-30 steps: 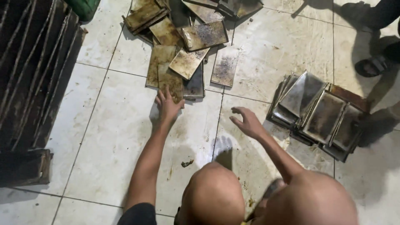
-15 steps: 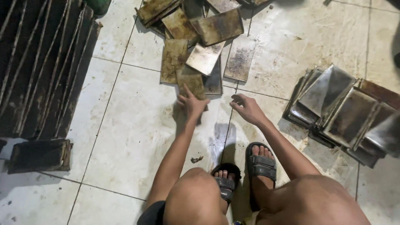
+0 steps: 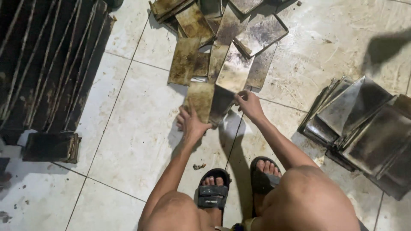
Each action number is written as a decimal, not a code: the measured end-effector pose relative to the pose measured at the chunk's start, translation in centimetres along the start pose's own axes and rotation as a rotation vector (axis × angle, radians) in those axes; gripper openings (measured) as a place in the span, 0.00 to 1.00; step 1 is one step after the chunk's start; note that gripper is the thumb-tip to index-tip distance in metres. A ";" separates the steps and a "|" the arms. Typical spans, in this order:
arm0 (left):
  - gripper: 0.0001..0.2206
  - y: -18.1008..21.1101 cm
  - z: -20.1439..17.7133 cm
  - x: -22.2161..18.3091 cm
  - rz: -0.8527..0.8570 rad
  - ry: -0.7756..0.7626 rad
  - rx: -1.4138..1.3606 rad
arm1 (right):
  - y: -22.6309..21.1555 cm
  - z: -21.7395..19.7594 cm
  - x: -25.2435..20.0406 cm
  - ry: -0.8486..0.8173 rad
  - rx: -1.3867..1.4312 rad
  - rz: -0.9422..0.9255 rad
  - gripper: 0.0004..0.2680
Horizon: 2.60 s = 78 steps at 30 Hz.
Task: Stacking metal baking trays on the floor
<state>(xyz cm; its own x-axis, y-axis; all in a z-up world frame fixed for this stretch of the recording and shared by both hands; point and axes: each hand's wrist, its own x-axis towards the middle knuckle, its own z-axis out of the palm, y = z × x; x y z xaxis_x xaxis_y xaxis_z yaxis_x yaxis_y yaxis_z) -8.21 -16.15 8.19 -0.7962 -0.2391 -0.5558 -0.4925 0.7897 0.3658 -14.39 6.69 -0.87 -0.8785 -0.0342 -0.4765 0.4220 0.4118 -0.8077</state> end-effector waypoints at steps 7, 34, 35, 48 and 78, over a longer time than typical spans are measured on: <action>0.64 -2.8 4.1 4.3 0.122 0.299 0.249 | 0.4 -2.1 0.3 0.177 0.132 0.114 0.18; 0.62 -2.0 3.0 1.6 0.068 0.145 -0.069 | -1.3 -0.8 7.4 0.226 0.751 0.081 0.08; 0.60 -1.3 2.0 1.7 0.149 0.045 -0.298 | -1.6 -2.1 6.8 0.220 0.772 0.070 0.10; 0.27 -8.4 4.5 14.3 0.206 -0.064 -0.531 | 0.2 -3.5 -2.8 0.278 0.378 -0.035 0.10; 0.28 -2.9 11.2 7.4 0.124 -0.161 -0.788 | 3.0 3.1 -5.7 0.219 0.518 0.213 0.27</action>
<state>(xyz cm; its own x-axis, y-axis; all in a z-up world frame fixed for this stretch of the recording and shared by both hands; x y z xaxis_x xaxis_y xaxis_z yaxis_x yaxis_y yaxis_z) -8.73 -13.93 -5.32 -0.8305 -0.0444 -0.5552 -0.5544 0.1610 0.8165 -7.49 5.31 -1.62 -0.7653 0.2110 -0.6081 0.5994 -0.1104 -0.7928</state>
